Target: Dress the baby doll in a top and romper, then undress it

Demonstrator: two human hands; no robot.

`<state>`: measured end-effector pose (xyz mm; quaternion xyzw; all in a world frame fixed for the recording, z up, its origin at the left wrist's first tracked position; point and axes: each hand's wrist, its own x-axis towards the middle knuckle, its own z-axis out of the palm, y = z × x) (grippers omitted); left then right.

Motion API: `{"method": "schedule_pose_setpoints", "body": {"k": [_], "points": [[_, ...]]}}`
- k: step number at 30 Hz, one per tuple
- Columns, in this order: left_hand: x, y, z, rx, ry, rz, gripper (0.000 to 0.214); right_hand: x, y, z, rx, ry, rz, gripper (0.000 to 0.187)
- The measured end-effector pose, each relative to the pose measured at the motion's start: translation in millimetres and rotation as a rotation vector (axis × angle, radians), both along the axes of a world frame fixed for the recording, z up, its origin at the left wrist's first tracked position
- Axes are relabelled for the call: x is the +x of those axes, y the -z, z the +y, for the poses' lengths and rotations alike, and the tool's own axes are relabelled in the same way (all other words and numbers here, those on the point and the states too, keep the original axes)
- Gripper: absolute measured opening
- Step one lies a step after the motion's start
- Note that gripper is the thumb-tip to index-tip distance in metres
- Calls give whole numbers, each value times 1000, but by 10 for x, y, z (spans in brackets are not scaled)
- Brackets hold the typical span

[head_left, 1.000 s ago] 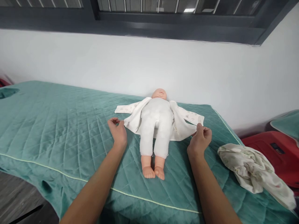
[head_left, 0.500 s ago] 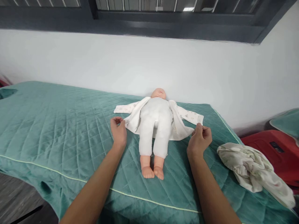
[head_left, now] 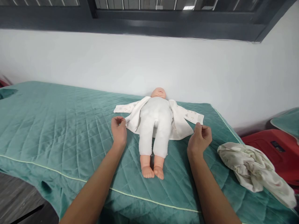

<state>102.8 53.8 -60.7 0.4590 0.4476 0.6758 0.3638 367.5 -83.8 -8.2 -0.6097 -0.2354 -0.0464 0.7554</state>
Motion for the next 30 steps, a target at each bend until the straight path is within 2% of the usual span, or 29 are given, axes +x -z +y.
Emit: {"method": "schedule_pose_setpoints", "body": {"k": [3, 7, 11, 16, 22, 26, 30], "points": [[19, -9, 8, -11, -60, -17, 13, -21, -9, 8, -45, -75, 30, 22], [31, -22, 8, -14, -46, -32, 14, -25, 37, 33, -169, -186, 3, 24], [36, -48, -12, -23, -33, -59, 14, 16, 160, 61, -283, -315, -22, 30], [42, -79, -43, -43, -16, -56, 13, 78, 271, 79, -273, -381, 1, 32], [46, -50, -44, -19, 21, 26, 10, 45, 272, 80, -255, -435, -35, 25], [38, -76, -148, -32, 107, 165, 14, -68, 239, -128, -303, -438, -170, 22], [-17, -165, -471, 2, 172, 374, 19, -83, 193, -594, -427, -407, -443, 22]]}}
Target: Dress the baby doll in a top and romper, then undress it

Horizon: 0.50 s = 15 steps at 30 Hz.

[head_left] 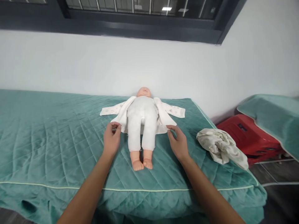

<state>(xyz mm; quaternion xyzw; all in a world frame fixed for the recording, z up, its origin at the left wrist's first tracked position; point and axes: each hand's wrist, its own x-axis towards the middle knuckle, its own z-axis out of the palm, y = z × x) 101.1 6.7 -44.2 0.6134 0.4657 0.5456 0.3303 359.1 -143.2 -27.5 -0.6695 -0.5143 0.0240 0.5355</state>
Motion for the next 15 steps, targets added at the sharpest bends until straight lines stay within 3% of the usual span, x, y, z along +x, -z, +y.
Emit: {"method": "schedule_pose_setpoints", "body": {"k": [3, 7, 12, 15], "points": [[-82, -49, -370, 30, 183, 126, 25, 186, -88, -434, -21, 5, -239, 21], [-201, -46, -893, 68, 398, 228, 34, 646, -273, -954, -92, 173, -483, 23], [-221, -16, -1365, 62, 512, 310, 52, 1144, -389, -1344, -571, 347, -693, 42], [-110, 2, -1476, 107, 497, 372, 62, 1279, -416, -1383, -678, 310, -689, 46]]}}
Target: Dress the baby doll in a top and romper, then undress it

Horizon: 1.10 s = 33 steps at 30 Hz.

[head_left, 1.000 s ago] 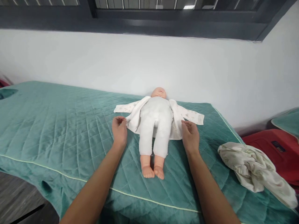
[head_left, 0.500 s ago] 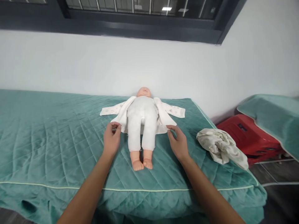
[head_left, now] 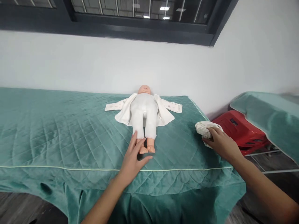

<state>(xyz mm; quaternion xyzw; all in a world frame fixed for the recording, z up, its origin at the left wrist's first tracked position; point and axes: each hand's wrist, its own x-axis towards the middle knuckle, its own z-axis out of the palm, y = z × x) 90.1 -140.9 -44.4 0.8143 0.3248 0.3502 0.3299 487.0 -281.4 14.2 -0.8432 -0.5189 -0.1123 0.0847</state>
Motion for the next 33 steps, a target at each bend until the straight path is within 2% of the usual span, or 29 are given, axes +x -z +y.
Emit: {"method": "schedule_pose_setpoints", "body": {"k": [3, 6, 9, 12, 14, 17, 20, 22, 25, 27, 30, 33], "points": [[147, 30, -1, 82, -57, 15, 51, -27, -94, 109, -10, 17, 34, 35], [218, 69, 40, 154, -58, 8, 42, -206, -253, 286, 4, 30, 93, 26], [153, 80, 57, 151, -30, -15, 41, -468, -433, 436, 58, -60, 229, 16], [19, -14, 29, 83, -54, -60, 43, -777, -630, 546, 107, -184, 408, 23], [-43, -169, -4, 65, -80, -112, 39, -1020, -779, 622, 110, -238, 553, 34], [-57, -532, -38, 122, -38, -212, 35, -1437, -1009, 765, 136, -281, 782, 47], [-35, -942, 0, 243, 52, -246, 43, -1847, -1204, 923, 195, -383, 913, 48], [-49, -1173, 79, 359, 66, -208, 48, -2064, -1315, 1009, 174, -478, 969, 46], [-132, -1436, 233, 537, 63, -147, 41, -2272, -1493, 1076, 116, -584, 1020, 43], [-213, -1600, 308, 598, 62, -132, 31, -2349, -1640, 1071, 112, -631, 1009, 43], [-340, -1887, 327, 554, 103, -163, 19, -2413, -1891, 1011, 126, -661, 883, 41], [-458, -2173, 267, 321, 200, -275, 15, -2435, -2139, 932, 169, -613, 744, 32]]}}
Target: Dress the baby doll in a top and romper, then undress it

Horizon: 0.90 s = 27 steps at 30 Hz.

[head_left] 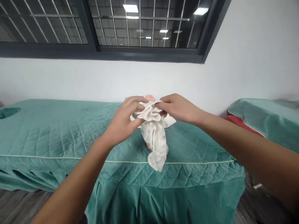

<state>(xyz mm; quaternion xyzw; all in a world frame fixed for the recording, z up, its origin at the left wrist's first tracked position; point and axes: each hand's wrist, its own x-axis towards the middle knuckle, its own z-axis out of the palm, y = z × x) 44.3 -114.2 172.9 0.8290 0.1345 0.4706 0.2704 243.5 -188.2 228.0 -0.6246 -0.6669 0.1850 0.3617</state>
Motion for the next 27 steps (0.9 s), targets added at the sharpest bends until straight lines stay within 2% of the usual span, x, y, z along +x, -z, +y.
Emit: {"method": "schedule_pose_setpoints", "body": {"k": [2, 4, 7, 10, 13, 16, 22, 24, 27], "points": [[-63, -138, -39, -210, 90, -87, 16, 7, -147, -47, 52, 37, -7, 18], [-104, -230, -61, -360, 165, -189, 18, 25, -279, -97, 106, 13, 17, 6], [-128, -326, -83, -461, 255, -347, 23, 42, -445, -201, 163, -86, 15, 13], [-137, -404, -121, -562, 262, -480, 28, 13, -559, -348, 205, -188, 21, 18], [-159, -441, -166, -609, 275, -532, 22, -46, -608, -487, 206, -382, 65, 20], [-185, -433, -217, -662, 358, -530, 12, -84, -591, -561, 125, -527, 42, 21], [-207, -338, -264, -843, 341, -562, 13, -76, -405, -613, -52, -533, -134, 14], [-229, -273, -221, -844, 304, -520, 15, -77, -326, -632, -28, -531, -128, 10], [-289, -175, -117, -735, 289, -332, 20, -94, -201, -615, 88, -507, -58, 14]]}}
